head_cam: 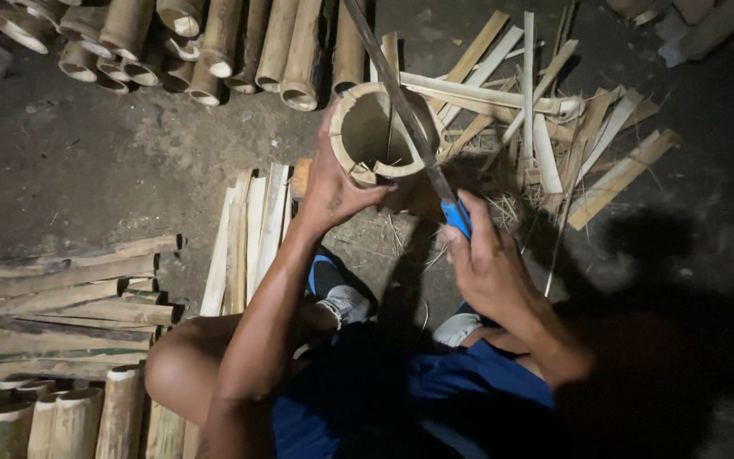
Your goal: The person sits on the floor and uses a knife to split bamboo sections into thin strips. They repeatedly cut, rotate, and separate the bamboo pieces, accumulating a pile of strips on the floor.
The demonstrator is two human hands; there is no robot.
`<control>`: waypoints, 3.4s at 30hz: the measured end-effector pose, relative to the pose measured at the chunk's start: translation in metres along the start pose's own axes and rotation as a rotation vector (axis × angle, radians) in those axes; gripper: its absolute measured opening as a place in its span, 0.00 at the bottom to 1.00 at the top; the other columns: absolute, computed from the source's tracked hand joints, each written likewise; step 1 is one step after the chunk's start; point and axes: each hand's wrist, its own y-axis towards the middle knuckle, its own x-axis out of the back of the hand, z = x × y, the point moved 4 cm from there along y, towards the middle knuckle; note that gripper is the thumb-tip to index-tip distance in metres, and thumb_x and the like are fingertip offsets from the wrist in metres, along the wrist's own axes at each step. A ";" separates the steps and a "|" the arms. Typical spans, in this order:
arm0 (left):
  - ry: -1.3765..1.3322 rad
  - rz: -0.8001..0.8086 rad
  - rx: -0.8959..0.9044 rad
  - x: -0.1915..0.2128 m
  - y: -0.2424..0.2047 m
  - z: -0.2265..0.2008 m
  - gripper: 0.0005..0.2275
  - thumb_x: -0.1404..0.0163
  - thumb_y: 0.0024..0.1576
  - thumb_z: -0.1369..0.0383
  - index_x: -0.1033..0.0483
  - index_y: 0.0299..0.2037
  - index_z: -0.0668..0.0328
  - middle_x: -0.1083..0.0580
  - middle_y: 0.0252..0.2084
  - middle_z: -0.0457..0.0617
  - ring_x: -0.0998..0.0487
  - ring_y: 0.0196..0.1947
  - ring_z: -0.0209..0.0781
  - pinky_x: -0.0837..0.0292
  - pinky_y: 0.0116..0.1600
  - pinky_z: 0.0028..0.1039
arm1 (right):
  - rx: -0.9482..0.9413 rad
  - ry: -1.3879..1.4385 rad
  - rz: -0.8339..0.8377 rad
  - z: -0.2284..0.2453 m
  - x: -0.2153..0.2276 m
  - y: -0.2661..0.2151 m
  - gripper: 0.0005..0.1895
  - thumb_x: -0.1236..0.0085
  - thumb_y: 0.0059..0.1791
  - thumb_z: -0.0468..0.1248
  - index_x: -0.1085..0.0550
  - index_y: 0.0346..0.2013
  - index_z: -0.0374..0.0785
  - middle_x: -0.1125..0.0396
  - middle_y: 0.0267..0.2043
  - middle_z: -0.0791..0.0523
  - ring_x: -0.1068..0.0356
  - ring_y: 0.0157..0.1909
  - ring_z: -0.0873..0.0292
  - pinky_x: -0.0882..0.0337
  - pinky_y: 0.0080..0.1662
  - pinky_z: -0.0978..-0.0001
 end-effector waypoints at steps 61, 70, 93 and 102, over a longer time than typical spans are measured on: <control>0.246 -0.302 -0.147 -0.081 0.029 -0.042 0.57 0.32 0.46 0.51 0.62 0.77 0.65 0.51 0.77 0.68 0.41 0.75 0.68 0.37 0.75 0.54 | -0.271 -0.252 0.084 -0.105 0.025 0.063 0.15 0.46 0.55 0.47 0.26 0.39 0.37 0.33 0.23 0.54 0.32 0.25 0.60 0.31 0.30 0.62; 0.045 -0.140 0.086 -0.027 0.020 0.009 0.62 0.28 0.42 0.46 0.64 0.76 0.64 0.43 0.74 0.68 0.35 0.73 0.63 0.37 0.76 0.49 | -0.054 0.138 0.118 0.009 0.027 0.004 0.16 0.45 0.53 0.38 0.34 0.53 0.38 0.33 0.28 0.57 0.29 0.27 0.61 0.27 0.31 0.66; 0.024 0.191 -0.001 -0.012 0.032 0.020 0.63 0.24 0.40 0.55 0.65 0.75 0.68 0.42 0.74 0.68 0.39 0.76 0.63 0.45 0.79 0.44 | 0.087 -0.114 -0.089 -0.024 -0.014 0.025 0.19 0.46 0.55 0.37 0.37 0.58 0.35 0.29 0.30 0.41 0.27 0.32 0.35 0.29 0.31 0.46; -0.003 0.186 0.024 -0.008 0.042 0.027 0.60 0.25 0.40 0.56 0.61 0.74 0.67 0.38 0.73 0.67 0.35 0.74 0.61 0.40 0.77 0.42 | 0.570 -0.009 -0.263 0.029 0.045 0.009 0.12 0.57 0.56 0.35 0.36 0.54 0.35 0.32 0.33 0.45 0.28 0.33 0.45 0.25 0.36 0.56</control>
